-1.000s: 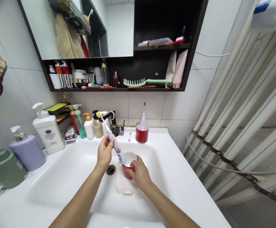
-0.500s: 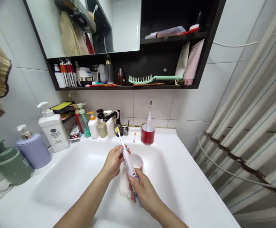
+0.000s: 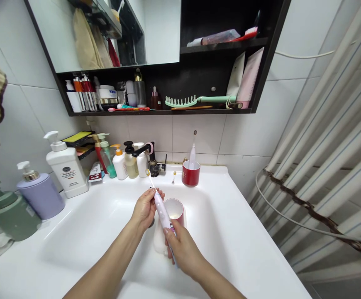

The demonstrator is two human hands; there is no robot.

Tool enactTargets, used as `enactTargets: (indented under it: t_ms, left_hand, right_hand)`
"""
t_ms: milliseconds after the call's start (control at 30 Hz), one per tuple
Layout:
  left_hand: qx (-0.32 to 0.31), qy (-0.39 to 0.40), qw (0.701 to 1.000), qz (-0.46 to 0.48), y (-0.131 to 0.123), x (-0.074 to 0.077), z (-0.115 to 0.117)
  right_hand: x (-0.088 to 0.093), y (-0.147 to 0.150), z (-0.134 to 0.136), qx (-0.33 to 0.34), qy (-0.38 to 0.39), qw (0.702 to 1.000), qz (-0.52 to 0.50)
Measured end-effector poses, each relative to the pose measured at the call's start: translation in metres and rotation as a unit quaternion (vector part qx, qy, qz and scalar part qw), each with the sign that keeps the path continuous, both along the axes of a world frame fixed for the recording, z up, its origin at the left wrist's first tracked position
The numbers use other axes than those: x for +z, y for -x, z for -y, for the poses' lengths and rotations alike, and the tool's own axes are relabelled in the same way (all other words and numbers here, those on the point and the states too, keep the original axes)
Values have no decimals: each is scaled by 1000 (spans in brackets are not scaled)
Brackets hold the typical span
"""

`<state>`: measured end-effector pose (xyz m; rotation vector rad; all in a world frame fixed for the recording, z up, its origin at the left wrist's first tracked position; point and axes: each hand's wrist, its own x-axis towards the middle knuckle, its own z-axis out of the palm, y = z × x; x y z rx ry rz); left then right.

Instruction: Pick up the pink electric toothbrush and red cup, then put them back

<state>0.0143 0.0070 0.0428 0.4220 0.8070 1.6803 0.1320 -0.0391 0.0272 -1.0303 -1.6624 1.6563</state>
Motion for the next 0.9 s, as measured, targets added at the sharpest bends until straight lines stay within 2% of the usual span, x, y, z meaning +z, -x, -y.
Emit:
enactTargets:
  t_ms: [100,233,333,467,667,833,900]
  left_hand:
    - [16,4,1000,10,0,-1,-1]
    - [21,3,1000,9,0,-2,-2]
    - [26,11,1000,12,0,-3,-2]
    - [34,21,999,17,0,-3,-2]
    - [41,36,998,20,0,-4,-4]
    - [37,40,998,30,2,-5,-5]
    - [35,38,998,34,2,-6,-6]
  right_hand:
    - [2,1,1,10,13,1000,12]
    - [2,2,1,-12,-25,999,46]
    - [1,4,2,2,-7,999,40]
    - [-2,5,1,-14,-28,998,58]
    - [-4,6,1,-16,-20,998,60]
    - [0,7,3,18,83,996,-10]
    - [1,7,3,20,89,996,-20]
